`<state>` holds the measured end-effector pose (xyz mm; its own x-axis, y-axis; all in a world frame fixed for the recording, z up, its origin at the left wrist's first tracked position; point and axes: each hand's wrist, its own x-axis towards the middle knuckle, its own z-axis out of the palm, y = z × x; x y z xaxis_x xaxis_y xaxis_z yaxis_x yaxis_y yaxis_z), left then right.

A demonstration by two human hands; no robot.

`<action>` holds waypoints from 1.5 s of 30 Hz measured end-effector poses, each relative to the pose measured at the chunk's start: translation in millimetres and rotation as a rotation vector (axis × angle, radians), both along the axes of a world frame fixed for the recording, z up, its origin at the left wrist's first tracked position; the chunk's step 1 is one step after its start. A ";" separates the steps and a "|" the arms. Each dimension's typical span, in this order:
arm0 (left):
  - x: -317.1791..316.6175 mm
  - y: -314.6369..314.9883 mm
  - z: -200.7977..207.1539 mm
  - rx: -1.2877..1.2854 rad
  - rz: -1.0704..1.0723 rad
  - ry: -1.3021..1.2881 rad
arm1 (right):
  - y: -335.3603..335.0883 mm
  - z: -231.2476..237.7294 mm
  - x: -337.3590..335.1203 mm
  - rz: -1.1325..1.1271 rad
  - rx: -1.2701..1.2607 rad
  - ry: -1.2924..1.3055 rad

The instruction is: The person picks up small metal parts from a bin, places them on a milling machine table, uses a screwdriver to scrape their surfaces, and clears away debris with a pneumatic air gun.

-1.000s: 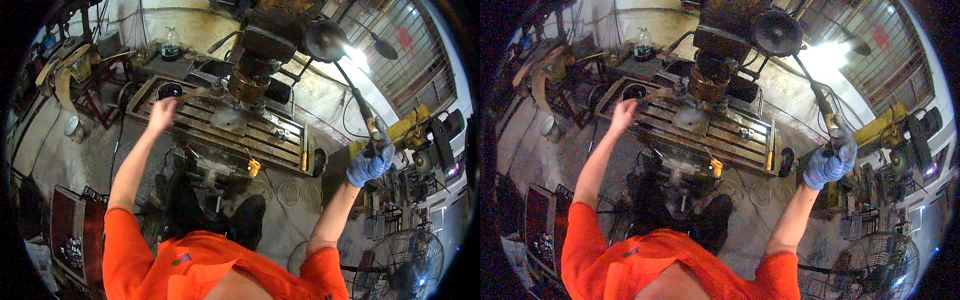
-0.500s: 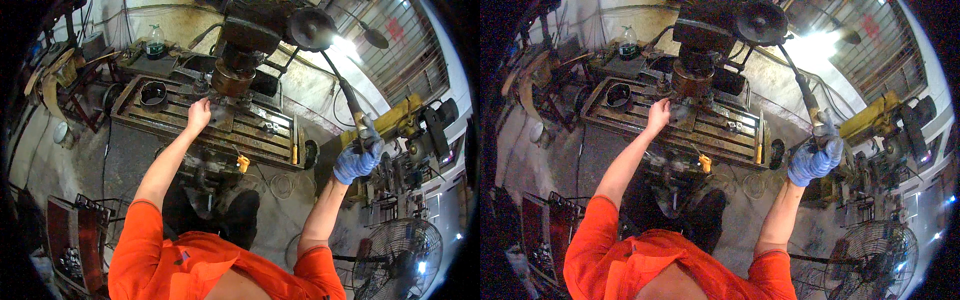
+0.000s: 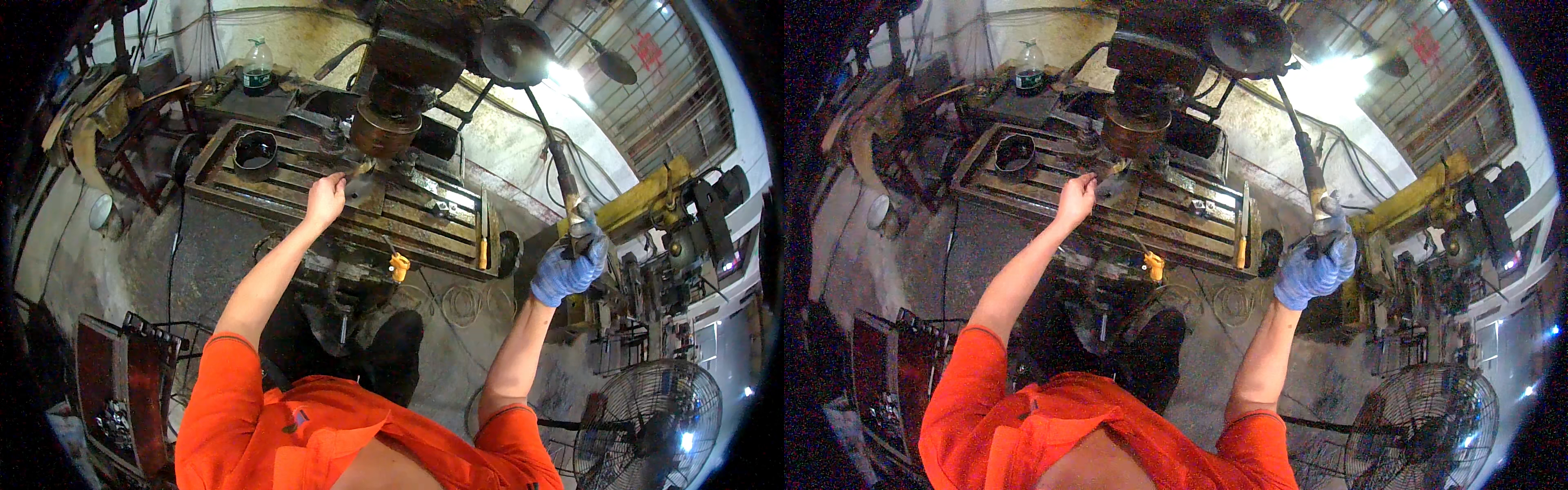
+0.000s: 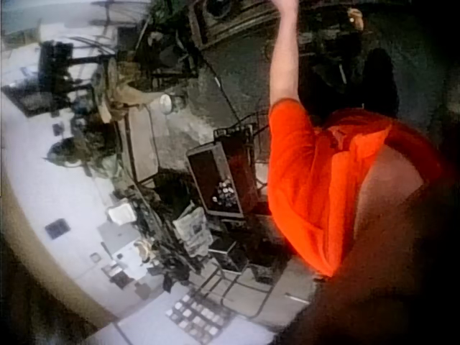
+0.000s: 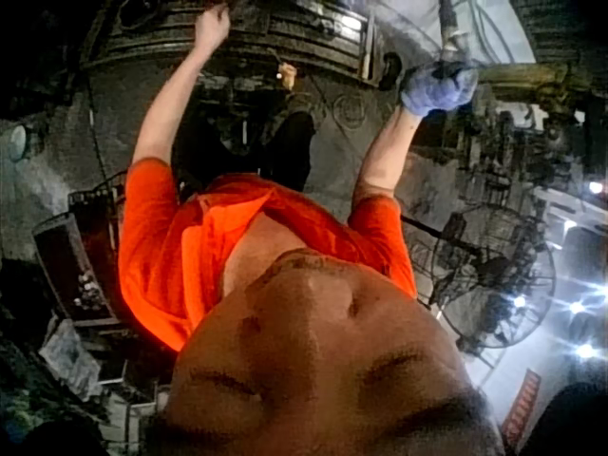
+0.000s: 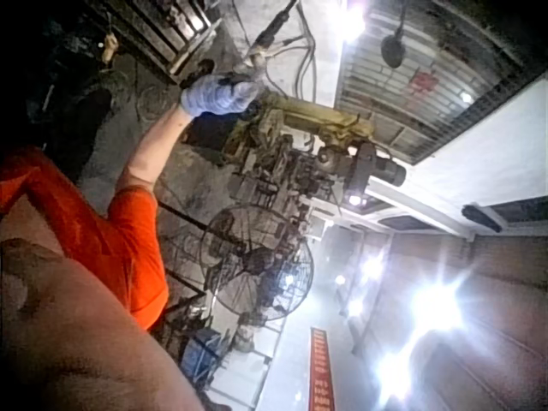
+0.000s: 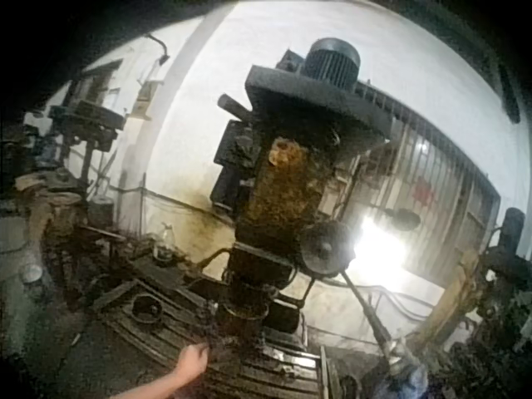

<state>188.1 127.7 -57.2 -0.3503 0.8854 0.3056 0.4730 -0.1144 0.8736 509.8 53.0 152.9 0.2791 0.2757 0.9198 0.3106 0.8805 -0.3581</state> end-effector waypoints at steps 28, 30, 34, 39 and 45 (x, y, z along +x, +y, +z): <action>-30.0 -35.6 22.8 0.012 -0.287 -0.268 | -21.8 -10.9 5.3 -0.007 -0.197 0.063; -39.7 -37.9 18.2 0.037 -0.301 -0.262 | -23.4 -5.7 -1.8 0.167 -0.173 0.127; -30.9 -46.2 31.8 -0.019 -0.291 -0.287 | -23.0 -4.9 8.7 0.198 -0.112 0.078; -42.3 -39.3 21.7 -0.035 -0.312 -0.258 | -2.0 -17.8 21.0 0.135 -0.210 0.155; -22.3 -34.8 30.7 -0.029 -0.317 -0.274 | -13.8 8.4 13.9 0.201 -0.079 0.103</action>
